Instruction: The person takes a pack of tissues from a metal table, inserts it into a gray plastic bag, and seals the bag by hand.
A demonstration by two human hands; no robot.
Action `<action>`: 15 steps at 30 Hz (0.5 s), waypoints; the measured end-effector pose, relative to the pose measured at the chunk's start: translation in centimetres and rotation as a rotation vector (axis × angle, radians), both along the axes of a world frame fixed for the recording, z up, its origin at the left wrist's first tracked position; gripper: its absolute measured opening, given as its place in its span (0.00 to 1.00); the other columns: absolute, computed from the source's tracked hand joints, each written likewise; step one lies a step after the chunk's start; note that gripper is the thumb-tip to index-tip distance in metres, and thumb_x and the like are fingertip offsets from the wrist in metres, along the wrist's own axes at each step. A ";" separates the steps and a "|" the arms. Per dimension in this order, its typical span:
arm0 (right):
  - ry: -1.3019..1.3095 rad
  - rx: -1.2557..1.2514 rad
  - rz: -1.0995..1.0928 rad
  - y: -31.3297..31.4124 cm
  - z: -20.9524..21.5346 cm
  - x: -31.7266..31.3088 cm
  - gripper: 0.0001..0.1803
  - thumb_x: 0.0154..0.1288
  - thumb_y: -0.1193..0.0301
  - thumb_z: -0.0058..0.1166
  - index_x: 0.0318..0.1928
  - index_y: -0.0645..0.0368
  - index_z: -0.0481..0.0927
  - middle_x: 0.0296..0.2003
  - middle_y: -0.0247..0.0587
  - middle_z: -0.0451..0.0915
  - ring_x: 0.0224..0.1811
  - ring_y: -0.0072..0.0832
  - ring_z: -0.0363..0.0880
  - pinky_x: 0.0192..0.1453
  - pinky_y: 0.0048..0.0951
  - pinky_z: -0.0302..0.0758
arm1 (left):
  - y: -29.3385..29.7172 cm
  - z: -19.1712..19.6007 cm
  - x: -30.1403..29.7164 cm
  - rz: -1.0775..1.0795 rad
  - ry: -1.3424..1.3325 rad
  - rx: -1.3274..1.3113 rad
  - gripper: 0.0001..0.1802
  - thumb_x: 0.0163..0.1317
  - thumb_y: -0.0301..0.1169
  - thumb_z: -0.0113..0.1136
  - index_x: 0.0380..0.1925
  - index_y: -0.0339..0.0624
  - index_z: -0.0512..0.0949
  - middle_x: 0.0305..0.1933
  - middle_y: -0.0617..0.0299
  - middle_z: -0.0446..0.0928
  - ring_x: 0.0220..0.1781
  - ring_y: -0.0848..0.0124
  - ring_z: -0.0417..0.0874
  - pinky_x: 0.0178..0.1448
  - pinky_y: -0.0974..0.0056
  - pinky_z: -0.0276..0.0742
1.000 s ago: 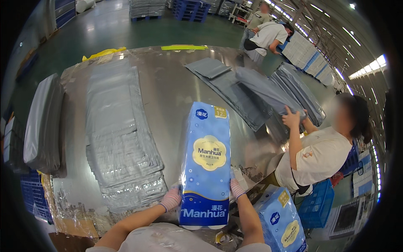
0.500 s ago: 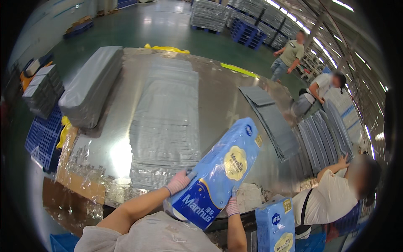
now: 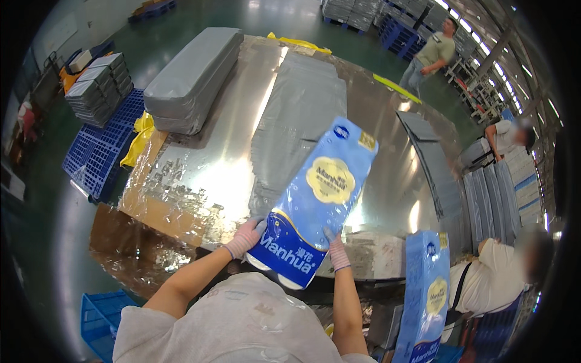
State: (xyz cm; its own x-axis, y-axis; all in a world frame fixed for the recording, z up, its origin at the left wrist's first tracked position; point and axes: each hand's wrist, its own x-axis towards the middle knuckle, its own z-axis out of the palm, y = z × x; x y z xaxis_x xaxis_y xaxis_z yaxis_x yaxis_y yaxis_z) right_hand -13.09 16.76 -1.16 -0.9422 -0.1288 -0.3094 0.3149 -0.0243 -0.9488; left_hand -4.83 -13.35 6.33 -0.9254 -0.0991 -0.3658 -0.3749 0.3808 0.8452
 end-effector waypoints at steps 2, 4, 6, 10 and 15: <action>0.076 0.086 0.111 -2.0 1.0 0.9 0.27 0.57 0.61 0.57 0.53 0.61 0.68 0.41 0.33 0.73 0.41 0.22 0.70 0.45 0.26 0.70 | -0.9 -4.2 3.4 0.149 0.082 0.414 0.25 0.63 0.45 0.47 0.53 0.39 0.69 0.48 0.51 0.74 0.50 0.64 0.74 0.55 0.64 0.67; 0.055 -0.017 0.050 -3.7 1.4 3.4 0.22 0.58 0.54 0.55 0.44 0.58 0.73 0.34 0.29 0.73 0.34 0.19 0.68 0.39 0.22 0.67 | -1.8 -4.5 5.7 0.149 0.162 0.527 0.28 0.63 0.46 0.48 0.55 0.36 0.66 0.46 0.54 0.75 0.48 0.68 0.73 0.55 0.66 0.67; -0.056 -0.128 -0.033 -4.1 -0.3 6.8 0.21 0.60 0.52 0.52 0.42 0.56 0.75 0.33 0.28 0.74 0.34 0.18 0.70 0.39 0.21 0.68 | -3.7 -6.5 7.3 0.169 0.062 0.389 0.28 0.63 0.46 0.49 0.55 0.35 0.66 0.44 0.57 0.75 0.47 0.70 0.73 0.53 0.67 0.68; -0.249 -0.408 -0.385 -6.1 1.9 16.1 0.15 0.60 0.63 0.51 0.44 0.59 0.76 0.36 0.34 0.78 0.38 0.25 0.77 0.41 0.27 0.75 | -6.6 -7.2 10.5 0.018 0.020 0.449 0.18 0.60 0.31 0.49 0.48 0.34 0.70 0.42 0.54 0.77 0.44 0.69 0.76 0.51 0.68 0.71; -0.352 -0.302 -0.389 -8.2 2.2 23.5 0.23 0.53 0.77 0.45 0.53 0.63 0.66 0.46 0.43 0.74 0.47 0.33 0.74 0.49 0.36 0.76 | -7.9 -7.0 13.4 -0.076 -0.091 0.286 0.22 0.47 0.17 0.44 0.47 0.34 0.70 0.41 0.55 0.77 0.43 0.69 0.77 0.50 0.67 0.72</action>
